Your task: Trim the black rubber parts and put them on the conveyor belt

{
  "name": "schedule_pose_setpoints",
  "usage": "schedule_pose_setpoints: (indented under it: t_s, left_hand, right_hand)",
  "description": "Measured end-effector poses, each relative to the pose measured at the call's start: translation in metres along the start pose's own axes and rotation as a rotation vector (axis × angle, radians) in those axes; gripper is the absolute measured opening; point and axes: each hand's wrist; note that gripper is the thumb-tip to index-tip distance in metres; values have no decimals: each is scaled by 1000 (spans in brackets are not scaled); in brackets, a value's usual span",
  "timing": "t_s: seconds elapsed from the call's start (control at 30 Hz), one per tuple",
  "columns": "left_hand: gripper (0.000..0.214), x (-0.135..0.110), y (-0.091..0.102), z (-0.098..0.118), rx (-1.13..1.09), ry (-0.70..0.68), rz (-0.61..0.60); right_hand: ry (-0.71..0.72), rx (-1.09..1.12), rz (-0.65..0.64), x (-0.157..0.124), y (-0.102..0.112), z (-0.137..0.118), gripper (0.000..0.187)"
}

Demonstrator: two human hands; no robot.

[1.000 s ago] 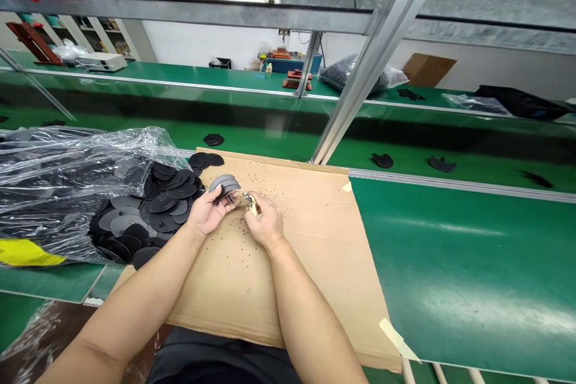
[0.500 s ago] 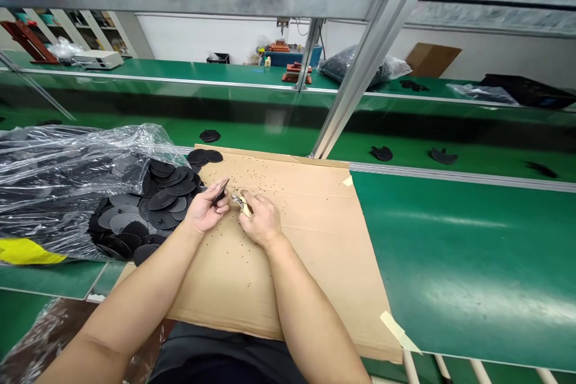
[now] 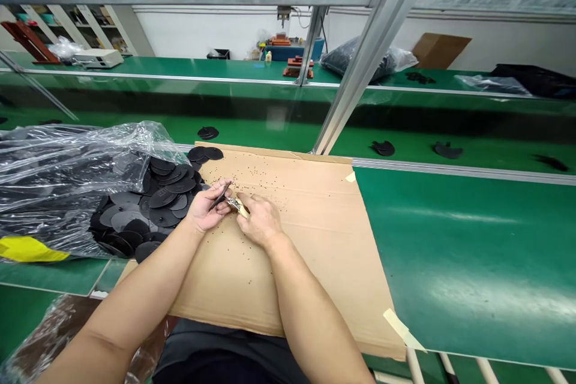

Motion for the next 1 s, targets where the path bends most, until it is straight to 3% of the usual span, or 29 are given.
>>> schedule_pose_setpoints:
  t_s: [0.43, 0.8, 1.0]
  left_hand:
    - [27, 1, 2, -1, 38, -24, 1]
    - [26, 3, 2, -6, 99, -70, 79]
    - [23, 3, 1, -5, 84, -54, 73]
  right_hand:
    - [-43, -48, -95, 0, 8, -3, 48]
    - [-77, -82, -172, 2, 12, -5, 45]
    - [-71, 25, -162, 2, 8, -2, 45]
Point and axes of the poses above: each hand's wrist, its own x-axis towards the middle knuckle, its own y-axis out of the back of the hand, z = x × y, and after that the axes turned 4 degrees about -z, right-handed
